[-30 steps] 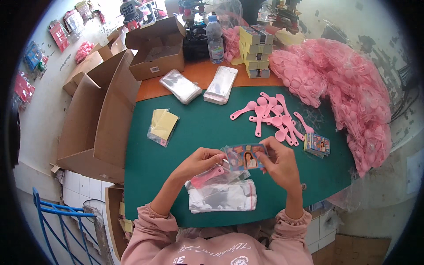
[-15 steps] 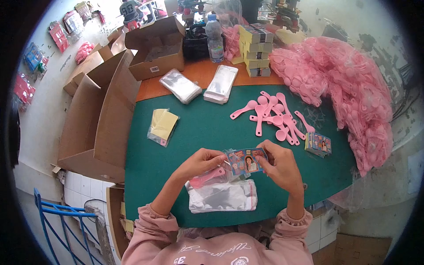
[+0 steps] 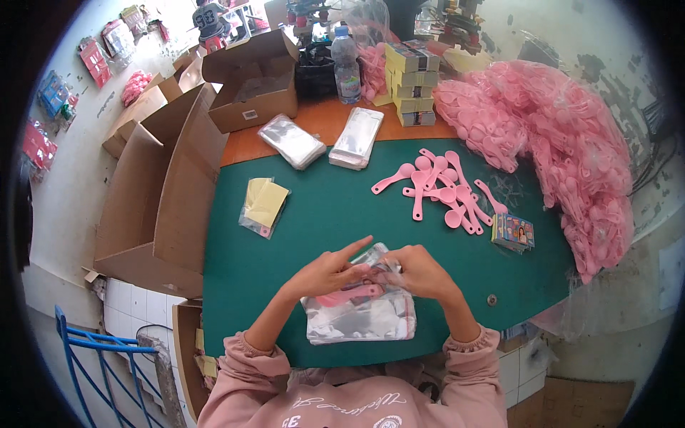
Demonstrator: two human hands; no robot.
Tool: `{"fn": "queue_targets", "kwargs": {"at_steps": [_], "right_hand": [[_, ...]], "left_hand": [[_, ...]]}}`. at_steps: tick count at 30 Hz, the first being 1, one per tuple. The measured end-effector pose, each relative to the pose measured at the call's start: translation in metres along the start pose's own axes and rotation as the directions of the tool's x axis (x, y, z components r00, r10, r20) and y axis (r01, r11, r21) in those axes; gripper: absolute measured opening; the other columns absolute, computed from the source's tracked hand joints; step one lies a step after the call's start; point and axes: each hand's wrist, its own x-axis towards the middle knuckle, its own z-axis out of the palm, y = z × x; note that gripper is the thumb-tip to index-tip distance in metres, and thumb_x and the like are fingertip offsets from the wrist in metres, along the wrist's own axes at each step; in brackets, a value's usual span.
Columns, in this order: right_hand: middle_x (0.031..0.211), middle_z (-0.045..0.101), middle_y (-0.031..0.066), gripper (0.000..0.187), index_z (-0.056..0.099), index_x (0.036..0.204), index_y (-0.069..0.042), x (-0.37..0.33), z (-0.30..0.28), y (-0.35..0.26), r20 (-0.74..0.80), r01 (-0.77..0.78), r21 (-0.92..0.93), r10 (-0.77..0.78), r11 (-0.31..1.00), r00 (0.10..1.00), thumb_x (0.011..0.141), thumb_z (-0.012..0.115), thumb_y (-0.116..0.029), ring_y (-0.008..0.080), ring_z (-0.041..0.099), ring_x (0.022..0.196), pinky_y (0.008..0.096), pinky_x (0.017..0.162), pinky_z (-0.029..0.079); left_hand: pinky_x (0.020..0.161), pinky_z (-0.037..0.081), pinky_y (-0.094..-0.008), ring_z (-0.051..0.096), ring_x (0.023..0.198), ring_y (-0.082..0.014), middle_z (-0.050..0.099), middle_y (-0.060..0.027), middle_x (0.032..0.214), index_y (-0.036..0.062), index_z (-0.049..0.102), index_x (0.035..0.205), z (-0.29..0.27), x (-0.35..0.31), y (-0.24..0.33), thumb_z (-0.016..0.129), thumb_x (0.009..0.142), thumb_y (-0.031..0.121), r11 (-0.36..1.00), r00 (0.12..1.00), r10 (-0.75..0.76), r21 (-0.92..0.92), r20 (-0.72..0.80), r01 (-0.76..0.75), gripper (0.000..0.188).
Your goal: The person repeatedly picks up pink plastic spoons and small colorful cards, places them into clear plastic bags, and seals the bags. The person also handles yellow sticky notes and stacks the sealed packages on the table.
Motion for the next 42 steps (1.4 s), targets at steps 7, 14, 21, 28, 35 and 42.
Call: {"fn": "queue_targets", "kwargs": {"at_steps": [7, 14, 21, 28, 35, 42], "right_hand": [[0.070, 0.057, -0.0014, 0.016, 0.058, 0.074, -0.002, 0.000, -0.008, 0.010, -0.131, -0.131, 0.367, 0.191, 0.921, 0.973, 0.072, 0.070, -0.013, 0.0048, 0.047, 0.061, 0.0205, 0.054, 0.038], [0.066, 0.056, 0.0028, 0.016, 0.060, 0.072, 0.001, 0.003, -0.013, 0.000, -0.201, -0.146, 0.270, 0.204, 0.952, 0.958, 0.072, 0.068, -0.013, 0.0075, 0.048, 0.058, 0.0227, 0.052, 0.038], [0.088, 0.058, 0.0126, 0.021, 0.059, 0.091, -0.003, 0.019, 0.019, -0.018, -0.493, 0.045, -0.387, -0.248, 0.921, 0.834, 0.071, 0.065, -0.008, 0.0265, 0.059, 0.078, 0.0341, 0.068, 0.049], [0.099, 0.052, 0.0134, 0.025, 0.056, 0.096, -0.003, -0.002, 0.029, -0.022, -0.010, 0.197, -0.287, -0.209, 0.937, 0.978, 0.074, 0.065, -0.011, 0.0295, 0.054, 0.090, 0.0358, 0.076, 0.047], [0.092, 0.052, 0.0136, 0.019, 0.056, 0.086, -0.004, -0.001, 0.049, -0.019, -0.056, 0.243, -0.333, -0.276, 0.911, 0.960, 0.071, 0.066, -0.011, 0.0293, 0.053, 0.091, 0.0365, 0.077, 0.046], [0.082, 0.049, 0.0104, 0.013, 0.054, 0.078, -0.002, 0.005, 0.061, -0.020, -0.124, 0.332, -0.446, -0.425, 0.831, 0.897, 0.070, 0.062, -0.009, 0.0261, 0.052, 0.080, 0.0345, 0.070, 0.044]], "left_hand": [[0.063, 0.041, -0.0200, 0.051, 0.071, -0.0054, 0.061, -0.0026, 0.078, 0.0084, 0.038, 0.130, -0.028, -0.012, -0.029, 0.059, 0.084, 0.018, 0.941, 0.977, 0.186, -0.304, 0.107, -0.146, 0.051], [0.066, 0.045, -0.0209, 0.053, 0.073, -0.0066, 0.059, -0.0048, 0.086, 0.0055, 0.039, 0.126, -0.010, -0.011, -0.030, 0.056, 0.084, 0.010, 0.920, 0.956, 0.093, -0.343, -0.277, -0.189, 0.045], [0.075, 0.050, -0.0304, 0.059, 0.093, -0.0224, 0.055, -0.0146, 0.096, 0.0118, 0.016, 0.134, 0.020, -0.013, -0.017, 0.040, 0.094, 0.021, 0.511, 0.964, -0.246, -0.859, -0.102, 0.039, 0.047], [0.083, 0.050, -0.0377, 0.057, 0.099, -0.0283, 0.053, -0.0241, 0.107, 0.0168, 0.002, 0.137, 0.022, -0.030, -0.027, 0.041, 0.093, 0.014, 0.634, 0.964, -0.263, -0.757, -0.023, 0.155, 0.059], [0.082, 0.050, -0.0345, 0.058, 0.094, -0.0225, 0.056, -0.0222, 0.100, 0.0140, 0.006, 0.137, 0.023, -0.031, -0.031, 0.044, 0.090, 0.003, 0.669, 0.973, -0.217, -0.737, -0.073, 0.094, 0.062], [0.082, 0.051, -0.0349, 0.058, 0.092, -0.0223, 0.056, -0.0206, 0.100, 0.0139, 0.010, 0.136, 0.022, -0.033, -0.033, 0.042, 0.088, -0.003, 0.573, 0.963, -0.257, -0.815, -0.085, 0.081, 0.061]]}}
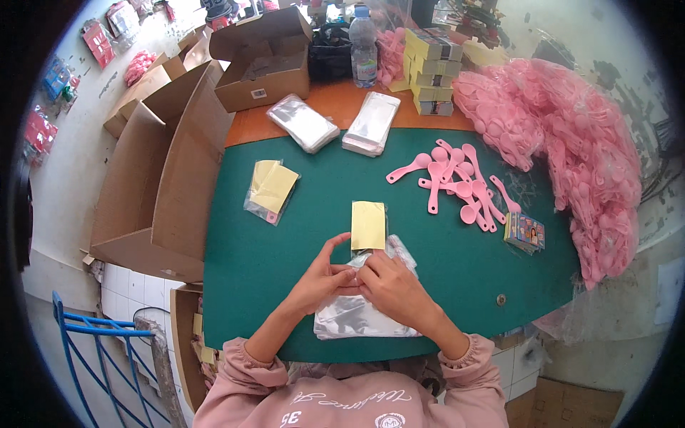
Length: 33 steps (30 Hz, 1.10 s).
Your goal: The person repeatedly picks up pink plastic spoons and small colorful cards, places them into clear plastic bags, and seals the bags. The person also handles yellow sticky notes and stacks the sealed packages on the table.
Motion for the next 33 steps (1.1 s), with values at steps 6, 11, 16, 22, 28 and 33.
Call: {"fn": "queue_targets", "kwargs": {"at_steps": [6, 11, 16, 22, 28, 33], "right_hand": [[0.083, 0.050, 0.0111, 0.016, 0.053, 0.079, -0.001, -0.001, 0.004, 0.003, 0.089, 0.149, -0.268, -0.130, 0.952, 0.988, 0.068, 0.063, -0.009, 0.0280, 0.053, 0.087, 0.0355, 0.071, 0.044], [0.080, 0.050, 0.0104, 0.015, 0.052, 0.078, 0.000, 0.000, 0.004, 0.004, 0.162, 0.250, -0.294, -0.209, 0.923, 0.964, 0.069, 0.060, -0.008, 0.0252, 0.052, 0.081, 0.0345, 0.069, 0.043], [0.079, 0.049, 0.0102, 0.017, 0.052, 0.079, 0.000, -0.005, 0.000, 0.003, 0.106, 0.210, -0.080, -0.201, 0.974, 0.974, 0.066, 0.062, -0.006, 0.0258, 0.051, 0.077, 0.0350, 0.070, 0.043], [0.076, 0.048, 0.0095, 0.017, 0.052, 0.079, -0.003, -0.002, -0.007, 0.011, -0.010, 0.120, -0.026, -0.120, 0.992, 0.993, 0.069, 0.063, -0.009, 0.0251, 0.051, 0.077, 0.0354, 0.066, 0.043], [0.080, 0.050, 0.0085, 0.019, 0.054, 0.083, -0.003, -0.001, 0.000, 0.009, -0.010, 0.105, -0.024, -0.105, 0.994, 0.994, 0.069, 0.064, -0.011, 0.0245, 0.052, 0.080, 0.0353, 0.066, 0.043], [0.078, 0.049, 0.0078, 0.018, 0.054, 0.082, -0.004, 0.002, 0.004, 0.007, 0.004, 0.121, -0.046, -0.121, 0.992, 0.993, 0.069, 0.064, -0.011, 0.0237, 0.051, 0.079, 0.0345, 0.066, 0.043]], "left_hand": [[0.080, 0.052, -0.0352, 0.059, 0.088, -0.0225, 0.056, -0.0208, 0.100, 0.0129, 0.010, 0.136, 0.001, 0.000, 0.004, 0.043, 0.087, -0.004, 0.998, 0.999, -0.051, -0.049, -0.007, 0.051, 0.061], [0.077, 0.053, -0.0337, 0.060, 0.084, -0.0207, 0.058, -0.0187, 0.096, 0.0115, 0.015, 0.135, -0.003, 0.002, 0.002, 0.047, 0.086, -0.002, 0.997, 0.998, -0.058, -0.052, -0.031, 0.056, 0.060], [0.072, 0.054, -0.0313, 0.061, 0.083, -0.0181, 0.061, -0.0163, 0.091, 0.0120, 0.016, 0.136, -0.003, 0.006, 0.001, 0.053, 0.083, 0.001, 0.994, 0.989, 0.102, 0.047, -0.105, -0.098, 0.065], [0.073, 0.053, -0.0308, 0.060, 0.085, -0.0186, 0.060, -0.0187, 0.095, 0.0130, 0.012, 0.138, 0.002, 0.000, 0.009, 0.052, 0.084, -0.002, 0.989, 0.997, 0.048, 0.146, -0.062, -0.038, 0.069], [0.073, 0.054, -0.0317, 0.061, 0.084, -0.0194, 0.059, -0.0208, 0.097, 0.0156, 0.007, 0.139, 0.003, -0.002, 0.012, 0.051, 0.084, -0.003, 0.982, 0.998, 0.048, 0.185, -0.044, -0.039, 0.073], [0.074, 0.054, -0.0316, 0.061, 0.083, -0.0194, 0.059, -0.0213, 0.096, 0.0152, 0.006, 0.140, -0.001, -0.001, 0.008, 0.051, 0.084, -0.004, 0.976, 0.997, 0.058, 0.211, -0.048, -0.047, 0.074]]}}
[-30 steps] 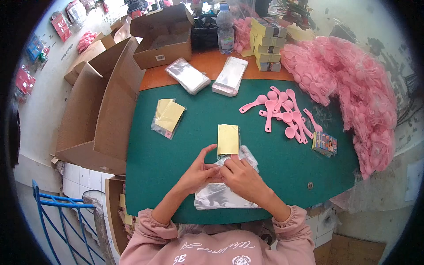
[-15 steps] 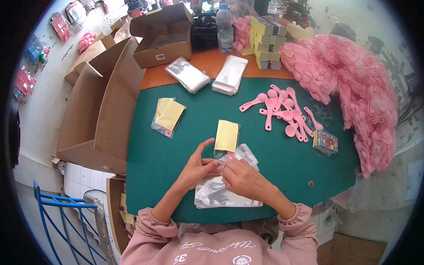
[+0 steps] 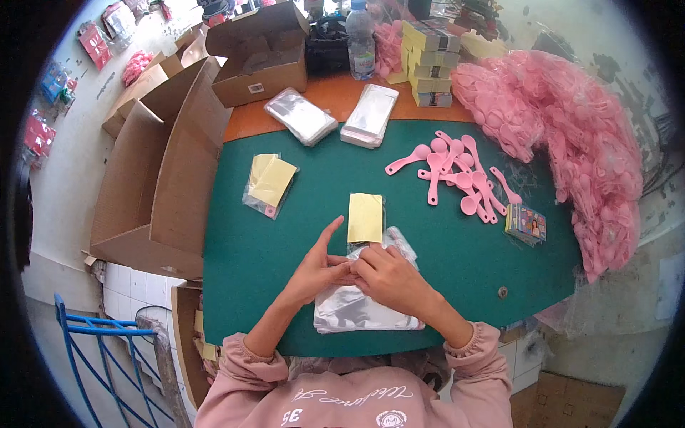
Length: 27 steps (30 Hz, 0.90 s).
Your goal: The person repeatedly picks up pink plastic spoons and small colorful cards, places them into clear plastic bags, and seals the bags. The person also handles yellow sticky notes and stacks the sealed packages on the table.
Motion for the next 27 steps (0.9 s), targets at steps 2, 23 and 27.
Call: {"fn": "queue_targets", "kwargs": {"at_steps": [2, 23, 27], "right_hand": [[0.077, 0.049, 0.0076, 0.016, 0.053, 0.080, -0.003, 0.001, 0.000, -0.002, 0.031, -0.031, 0.000, 0.031, 1.000, 0.999, 0.069, 0.063, -0.010, 0.0233, 0.051, 0.077, 0.0345, 0.065, 0.043], [0.092, 0.050, 0.0153, 0.016, 0.052, 0.084, -0.002, -0.007, 0.000, -0.005, -0.048, -0.189, 0.158, 0.199, 0.969, 0.979, 0.070, 0.060, -0.002, 0.0299, 0.052, 0.088, 0.0356, 0.077, 0.044], [0.101, 0.049, 0.0165, 0.019, 0.054, 0.089, -0.003, -0.008, 0.001, 0.002, 0.005, -0.243, 0.152, 0.245, 0.958, 0.969, 0.071, 0.060, -0.001, 0.0308, 0.052, 0.093, 0.0360, 0.080, 0.044]], "left_hand": [[0.074, 0.054, -0.0320, 0.061, 0.084, -0.0196, 0.059, -0.0216, 0.096, 0.0151, 0.006, 0.140, -0.001, 0.001, -0.004, 0.050, 0.084, -0.004, 1.000, 1.000, 0.012, 0.024, -0.001, -0.012, 0.073], [0.065, 0.054, -0.0299, 0.063, 0.075, -0.0162, 0.063, -0.0158, 0.088, 0.0115, 0.020, 0.136, -0.001, 0.001, 0.000, 0.053, 0.083, 0.003, 0.985, 0.997, 0.046, 0.168, -0.066, -0.035, 0.064], [0.066, 0.053, -0.0282, 0.062, 0.078, -0.0149, 0.063, -0.0153, 0.090, 0.0127, 0.018, 0.137, 0.002, 0.001, 0.005, 0.055, 0.082, 0.003, 0.980, 0.998, 0.043, 0.197, -0.055, -0.032, 0.067]]}}
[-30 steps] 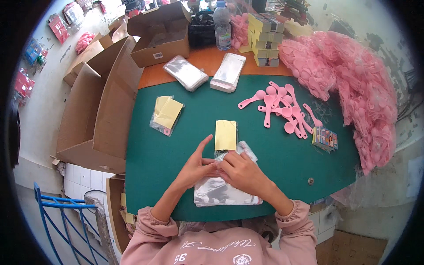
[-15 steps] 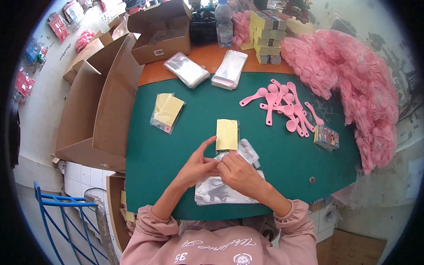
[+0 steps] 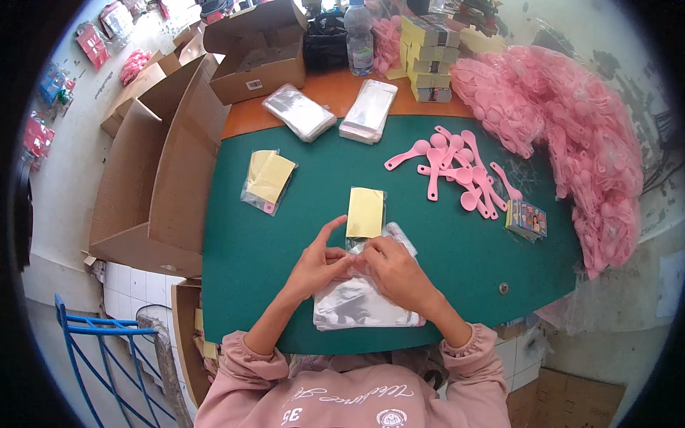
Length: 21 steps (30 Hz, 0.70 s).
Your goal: The person repeatedly picks up pink plastic spoons and small colorful cards, places them into clear plastic bags, and seals the bags. The person also handles yellow sticky notes and stacks the sealed packages on the table.
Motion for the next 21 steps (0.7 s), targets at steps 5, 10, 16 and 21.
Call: {"fn": "queue_targets", "kwargs": {"at_steps": [5, 10, 16, 21], "right_hand": [[0.098, 0.052, 0.0149, 0.016, 0.056, 0.089, -0.001, 0.003, 0.002, -0.004, -0.144, -0.020, 0.052, 0.028, 0.998, 0.989, 0.073, 0.060, -0.002, 0.0292, 0.052, 0.094, 0.0391, 0.080, 0.044], [0.096, 0.053, 0.0127, 0.016, 0.057, 0.091, -0.003, 0.006, 0.003, -0.001, -0.116, -0.137, 0.174, 0.158, 0.975, 0.981, 0.075, 0.059, 0.000, 0.0279, 0.055, 0.088, 0.0368, 0.075, 0.047], [0.095, 0.052, 0.0126, 0.017, 0.059, 0.091, -0.003, 0.006, 0.003, -0.002, -0.116, -0.174, 0.182, 0.196, 0.968, 0.974, 0.075, 0.059, 0.001, 0.0273, 0.056, 0.083, 0.0355, 0.069, 0.048], [0.090, 0.054, 0.0097, 0.018, 0.060, 0.089, -0.004, 0.009, 0.000, -0.011, -0.212, -0.137, 0.080, 0.151, 0.987, 0.966, 0.071, 0.062, -0.001, 0.0266, 0.052, 0.090, 0.0371, 0.074, 0.045]], "left_hand": [[0.070, 0.052, -0.0263, 0.061, 0.082, -0.0148, 0.061, -0.0154, 0.096, 0.0151, 0.014, 0.139, -0.004, 0.002, -0.007, 0.059, 0.079, -0.001, 0.999, 0.999, 0.032, 0.015, 0.016, -0.032, 0.077], [0.069, 0.053, -0.0307, 0.061, 0.084, -0.0163, 0.062, -0.0179, 0.098, 0.0221, 0.009, 0.141, -0.006, 0.000, -0.006, 0.069, 0.072, 0.004, 0.997, 0.999, 0.009, -0.078, 0.033, -0.006, 0.093], [0.073, 0.052, -0.0263, 0.062, 0.086, -0.0170, 0.061, -0.0169, 0.099, 0.0176, 0.008, 0.141, -0.005, -0.003, 0.005, 0.062, 0.077, -0.001, 0.992, 0.999, -0.036, 0.123, -0.010, 0.037, 0.086], [0.073, 0.051, -0.0263, 0.061, 0.087, -0.0152, 0.061, -0.0153, 0.095, 0.0154, 0.010, 0.140, -0.006, -0.003, 0.007, 0.061, 0.078, -0.002, 0.995, 0.999, -0.049, 0.084, 0.007, 0.048, 0.083]]}}
